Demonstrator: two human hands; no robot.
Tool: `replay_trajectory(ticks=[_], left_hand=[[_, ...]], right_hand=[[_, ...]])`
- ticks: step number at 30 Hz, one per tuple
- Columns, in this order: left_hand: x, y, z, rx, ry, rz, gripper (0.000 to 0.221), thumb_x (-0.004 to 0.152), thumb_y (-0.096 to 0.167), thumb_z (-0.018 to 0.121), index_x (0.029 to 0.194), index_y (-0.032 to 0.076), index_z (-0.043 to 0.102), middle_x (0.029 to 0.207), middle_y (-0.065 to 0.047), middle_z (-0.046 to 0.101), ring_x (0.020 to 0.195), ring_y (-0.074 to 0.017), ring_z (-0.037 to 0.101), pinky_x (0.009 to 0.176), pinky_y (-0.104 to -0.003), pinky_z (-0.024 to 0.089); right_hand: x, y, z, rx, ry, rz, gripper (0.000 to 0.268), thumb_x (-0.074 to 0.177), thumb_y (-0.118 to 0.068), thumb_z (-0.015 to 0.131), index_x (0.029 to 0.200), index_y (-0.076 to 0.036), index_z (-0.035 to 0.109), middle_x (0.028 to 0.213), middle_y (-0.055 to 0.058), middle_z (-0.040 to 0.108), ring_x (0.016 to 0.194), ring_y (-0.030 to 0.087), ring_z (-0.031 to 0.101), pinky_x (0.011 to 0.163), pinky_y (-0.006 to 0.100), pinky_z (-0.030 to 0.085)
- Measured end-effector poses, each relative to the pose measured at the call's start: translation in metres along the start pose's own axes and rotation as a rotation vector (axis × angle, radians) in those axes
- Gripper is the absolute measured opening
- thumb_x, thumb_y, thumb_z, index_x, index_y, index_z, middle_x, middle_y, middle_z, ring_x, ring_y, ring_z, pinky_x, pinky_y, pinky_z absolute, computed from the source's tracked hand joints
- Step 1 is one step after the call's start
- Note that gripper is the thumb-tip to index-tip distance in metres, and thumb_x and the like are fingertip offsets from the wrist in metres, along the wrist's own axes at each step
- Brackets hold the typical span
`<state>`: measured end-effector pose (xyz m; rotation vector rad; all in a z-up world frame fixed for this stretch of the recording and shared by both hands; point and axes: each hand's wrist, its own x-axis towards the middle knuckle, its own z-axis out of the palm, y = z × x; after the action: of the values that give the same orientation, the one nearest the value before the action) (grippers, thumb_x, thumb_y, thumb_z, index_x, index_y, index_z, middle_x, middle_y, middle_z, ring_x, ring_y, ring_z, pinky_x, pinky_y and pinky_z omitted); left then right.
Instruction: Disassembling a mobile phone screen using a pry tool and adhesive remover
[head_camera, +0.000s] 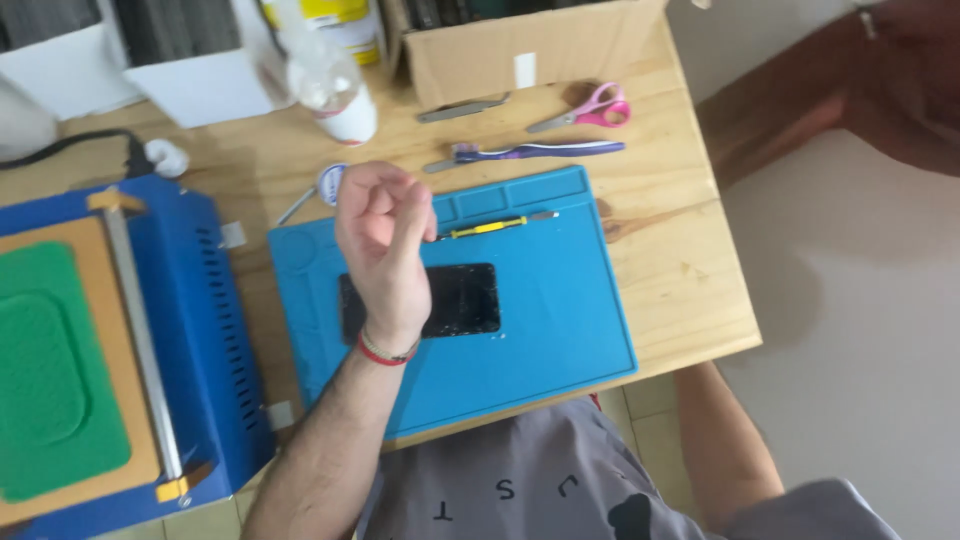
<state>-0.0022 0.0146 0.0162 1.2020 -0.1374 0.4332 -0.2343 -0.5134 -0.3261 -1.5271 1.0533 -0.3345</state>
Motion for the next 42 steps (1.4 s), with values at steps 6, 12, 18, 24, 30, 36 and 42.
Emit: replay_trajectory(ticks=[6, 12, 18, 24, 30, 36, 42], left_hand=[[-0.008, 0.067, -0.019, 0.023, 0.010, 0.029, 0.022, 0.102, 0.013, 0.075, 0.116, 0.007, 0.059, 0.083, -0.005, 0.057, 0.072, -0.0091, 0.051, 0.072, -0.029, 0.050], [-0.028, 0.074, -0.066, 0.820, -0.484, 0.204, 0.021, 0.109, 0.025, 0.070, 0.121, 0.008, 0.067, 0.087, 0.001, 0.064, 0.079, -0.0234, 0.063, 0.078, -0.041, 0.051], [-0.040, 0.036, -0.090, 1.152, -0.620, 0.318, 0.032, 0.104, 0.023, 0.078, 0.130, 0.006, 0.068, 0.107, -0.008, 0.077, 0.099, -0.0300, 0.068, 0.081, -0.045, 0.052], [-0.041, 0.034, -0.092, 1.112, -0.797, 0.264, 0.084, 0.075, 0.054, 0.100, 0.142, 0.015, 0.069, 0.138, -0.010, 0.067, 0.128, -0.0363, 0.060, 0.106, -0.059, 0.048], [-0.037, 0.034, -0.089, 1.146, -0.822, 0.266, 0.087, 0.075, 0.049, 0.100, 0.146, 0.015, 0.065, 0.135, -0.009, 0.066, 0.126, -0.0344, 0.058, 0.104, -0.056, 0.047], [-0.033, 0.030, -0.084, 1.175, -0.831, 0.250, 0.087, 0.075, 0.042, 0.098, 0.150, 0.015, 0.064, 0.134, -0.013, 0.065, 0.123, -0.0357, 0.060, 0.104, -0.055, 0.049], [-0.028, 0.032, -0.082, 1.162, -0.874, 0.194, 0.085, 0.080, 0.035, 0.090, 0.156, 0.011, 0.060, 0.137, -0.011, 0.067, 0.126, -0.0347, 0.059, 0.108, -0.056, 0.049]], right_hand=[[0.046, -0.071, -0.005, -0.278, -0.076, -0.168, 0.028, 0.110, -0.038, 0.080, 0.116, -0.011, 0.082, 0.099, 0.000, 0.077, 0.088, 0.013, 0.069, 0.073, 0.035, 0.057], [0.051, -0.209, 0.027, -0.575, -0.012, -0.322, 0.024, 0.113, -0.034, 0.084, 0.116, -0.010, 0.083, 0.096, -0.003, 0.076, 0.083, 0.008, 0.066, 0.067, 0.032, 0.056], [-0.040, -0.378, 0.138, -0.510, -0.370, -1.150, 0.024, 0.130, 0.015, 0.057, 0.141, 0.005, 0.076, 0.135, 0.016, 0.078, 0.121, 0.023, 0.073, 0.095, 0.030, 0.050], [-0.231, -0.456, 0.288, -0.787, -1.368, -1.565, 0.020, 0.101, -0.015, 0.081, 0.118, -0.006, 0.078, 0.103, 0.011, 0.078, 0.086, 0.027, 0.073, 0.077, 0.043, 0.059], [-0.211, -0.421, 0.320, -1.071, -1.224, -1.752, 0.026, 0.102, -0.031, 0.080, 0.111, -0.008, 0.072, 0.097, 0.009, 0.070, 0.087, 0.034, 0.069, 0.070, 0.049, 0.057], [-0.212, -0.414, 0.315, -1.054, -1.193, -1.523, 0.018, 0.108, -0.016, 0.075, 0.115, -0.002, 0.066, 0.104, 0.014, 0.066, 0.089, 0.036, 0.065, 0.071, 0.050, 0.057], [-0.200, -0.419, 0.316, -1.055, -1.227, -1.608, 0.028, 0.108, -0.024, 0.076, 0.126, -0.003, 0.071, 0.106, 0.014, 0.070, 0.097, 0.037, 0.070, 0.073, 0.051, 0.061]])
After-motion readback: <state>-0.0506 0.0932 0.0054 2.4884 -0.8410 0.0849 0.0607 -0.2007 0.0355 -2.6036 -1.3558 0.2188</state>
